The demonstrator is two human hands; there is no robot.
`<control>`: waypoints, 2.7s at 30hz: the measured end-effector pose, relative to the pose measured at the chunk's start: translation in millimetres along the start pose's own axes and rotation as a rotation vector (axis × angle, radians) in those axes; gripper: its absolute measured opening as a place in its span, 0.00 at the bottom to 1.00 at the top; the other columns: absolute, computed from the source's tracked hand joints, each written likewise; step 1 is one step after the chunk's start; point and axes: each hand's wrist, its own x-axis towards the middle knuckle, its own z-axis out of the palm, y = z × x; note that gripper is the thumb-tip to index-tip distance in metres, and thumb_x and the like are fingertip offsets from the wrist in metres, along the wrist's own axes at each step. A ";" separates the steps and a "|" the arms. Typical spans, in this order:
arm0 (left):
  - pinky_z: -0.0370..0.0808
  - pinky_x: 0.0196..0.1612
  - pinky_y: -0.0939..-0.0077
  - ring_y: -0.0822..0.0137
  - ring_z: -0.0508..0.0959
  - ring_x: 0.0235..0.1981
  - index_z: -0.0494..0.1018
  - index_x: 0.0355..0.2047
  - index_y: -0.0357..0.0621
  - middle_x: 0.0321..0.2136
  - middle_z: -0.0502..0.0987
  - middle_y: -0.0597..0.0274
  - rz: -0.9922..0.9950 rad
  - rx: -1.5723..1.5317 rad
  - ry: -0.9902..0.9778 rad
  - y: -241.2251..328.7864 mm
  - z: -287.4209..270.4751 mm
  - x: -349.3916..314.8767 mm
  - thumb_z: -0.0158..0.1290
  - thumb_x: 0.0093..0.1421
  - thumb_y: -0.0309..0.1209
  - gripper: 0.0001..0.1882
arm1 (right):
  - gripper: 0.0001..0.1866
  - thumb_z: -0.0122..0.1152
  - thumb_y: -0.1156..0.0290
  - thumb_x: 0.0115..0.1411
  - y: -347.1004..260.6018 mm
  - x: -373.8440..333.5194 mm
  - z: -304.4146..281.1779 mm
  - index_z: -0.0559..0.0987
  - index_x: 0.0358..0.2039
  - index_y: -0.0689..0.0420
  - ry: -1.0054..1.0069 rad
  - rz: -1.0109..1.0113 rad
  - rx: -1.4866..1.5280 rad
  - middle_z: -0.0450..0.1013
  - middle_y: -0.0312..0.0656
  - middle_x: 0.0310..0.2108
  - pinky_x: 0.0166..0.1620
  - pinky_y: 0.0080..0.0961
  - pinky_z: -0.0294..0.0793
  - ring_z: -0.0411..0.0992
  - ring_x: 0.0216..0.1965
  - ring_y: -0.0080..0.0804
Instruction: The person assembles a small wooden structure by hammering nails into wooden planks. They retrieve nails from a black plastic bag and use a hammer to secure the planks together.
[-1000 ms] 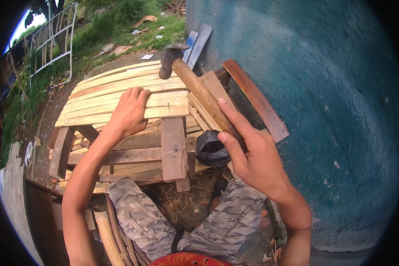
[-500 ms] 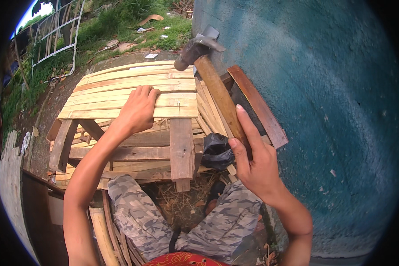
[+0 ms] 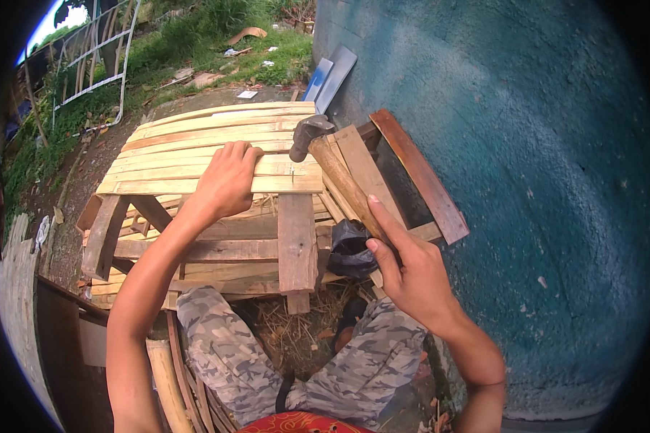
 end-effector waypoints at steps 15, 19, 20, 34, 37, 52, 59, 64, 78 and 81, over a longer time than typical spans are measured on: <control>0.69 0.55 0.58 0.48 0.71 0.51 0.69 0.53 0.33 0.47 0.71 0.46 0.007 0.025 0.020 -1.5 3.1 0.5 0.57 0.46 0.18 0.30 | 0.31 0.58 0.74 0.69 6.9 2.2 -3.1 0.65 0.71 0.52 0.018 0.020 0.036 0.78 0.63 0.35 0.36 0.31 0.75 0.79 0.28 0.51; 0.69 0.54 0.58 0.48 0.71 0.51 0.69 0.53 0.34 0.46 0.71 0.46 0.004 0.031 0.028 -0.7 2.9 0.1 0.57 0.46 0.18 0.30 | 0.31 0.59 0.74 0.68 7.2 1.8 2.5 0.66 0.71 0.51 0.080 -0.022 0.068 0.78 0.62 0.34 0.35 0.31 0.75 0.78 0.26 0.49; 0.69 0.54 0.58 0.48 0.71 0.51 0.69 0.53 0.34 0.46 0.71 0.46 0.003 0.031 0.022 -0.6 2.3 0.0 0.57 0.46 0.18 0.30 | 0.30 0.59 0.74 0.68 6.4 3.2 5.0 0.66 0.70 0.51 0.075 -0.057 0.081 0.79 0.61 0.34 0.35 0.31 0.75 0.78 0.25 0.48; 0.69 0.54 0.58 0.48 0.71 0.50 0.69 0.52 0.34 0.46 0.71 0.47 0.010 0.028 0.025 -0.3 2.4 0.5 0.57 0.46 0.19 0.29 | 0.32 0.55 0.75 0.70 -0.1 8.2 2.2 0.59 0.72 0.58 0.227 -0.231 0.069 0.67 0.61 0.65 0.57 0.35 0.75 0.77 0.55 0.55; 0.69 0.54 0.58 0.48 0.71 0.51 0.69 0.53 0.35 0.46 0.71 0.47 0.000 0.036 0.012 0.5 1.9 -1.3 0.58 0.46 0.19 0.30 | 0.30 0.57 0.74 0.70 4.9 0.8 -3.1 0.64 0.71 0.54 -0.141 0.093 0.101 0.73 0.64 0.57 0.51 0.36 0.77 0.78 0.51 0.61; 0.67 0.56 0.58 0.48 0.70 0.53 0.68 0.54 0.36 0.47 0.70 0.47 0.007 -0.002 -0.012 -2.5 0.2 -1.3 0.60 0.44 0.24 0.33 | 0.29 0.57 0.75 0.69 4.4 6.4 -7.7 0.65 0.70 0.61 0.303 -0.024 0.076 0.71 0.59 0.62 0.53 0.33 0.76 0.79 0.52 0.47; 0.67 0.58 0.56 0.46 0.69 0.55 0.67 0.55 0.36 0.49 0.70 0.45 -0.004 -0.031 -0.024 -1.4 -2.7 -2.3 0.57 0.45 0.22 0.33 | 0.32 0.56 0.74 0.70 5.0 1.1 7.3 0.59 0.73 0.57 0.036 -0.115 -0.006 0.70 0.62 0.61 0.49 0.38 0.78 0.79 0.50 0.58; 0.67 0.59 0.56 0.46 0.69 0.55 0.67 0.55 0.36 0.49 0.70 0.45 -0.015 -0.034 -0.031 -0.7 -2.2 -1.7 0.58 0.45 0.23 0.33 | 0.31 0.58 0.75 0.68 6.5 -2.7 8.4 0.65 0.71 0.52 0.009 0.026 0.066 0.76 0.64 0.52 0.48 0.38 0.78 0.78 0.50 0.60; 0.67 0.58 0.59 0.49 0.70 0.55 0.68 0.55 0.36 0.49 0.70 0.48 0.003 0.012 -0.017 -0.8 -3.0 -2.4 0.65 0.43 0.27 0.36 | 0.31 0.54 0.72 0.72 -1.9 8.0 3.2 0.59 0.73 0.60 0.405 -0.013 0.239 0.75 0.63 0.55 0.51 0.33 0.76 0.80 0.50 0.51; 0.66 0.60 0.56 0.46 0.68 0.56 0.66 0.57 0.37 0.50 0.69 0.46 -0.016 -0.034 -0.039 -0.6 -3.4 -2.6 0.61 0.44 0.24 0.36 | 0.31 0.55 0.74 0.70 -0.9 6.9 9.7 0.61 0.72 0.55 0.049 -0.189 -0.049 0.76 0.62 0.53 0.45 0.34 0.77 0.81 0.44 0.58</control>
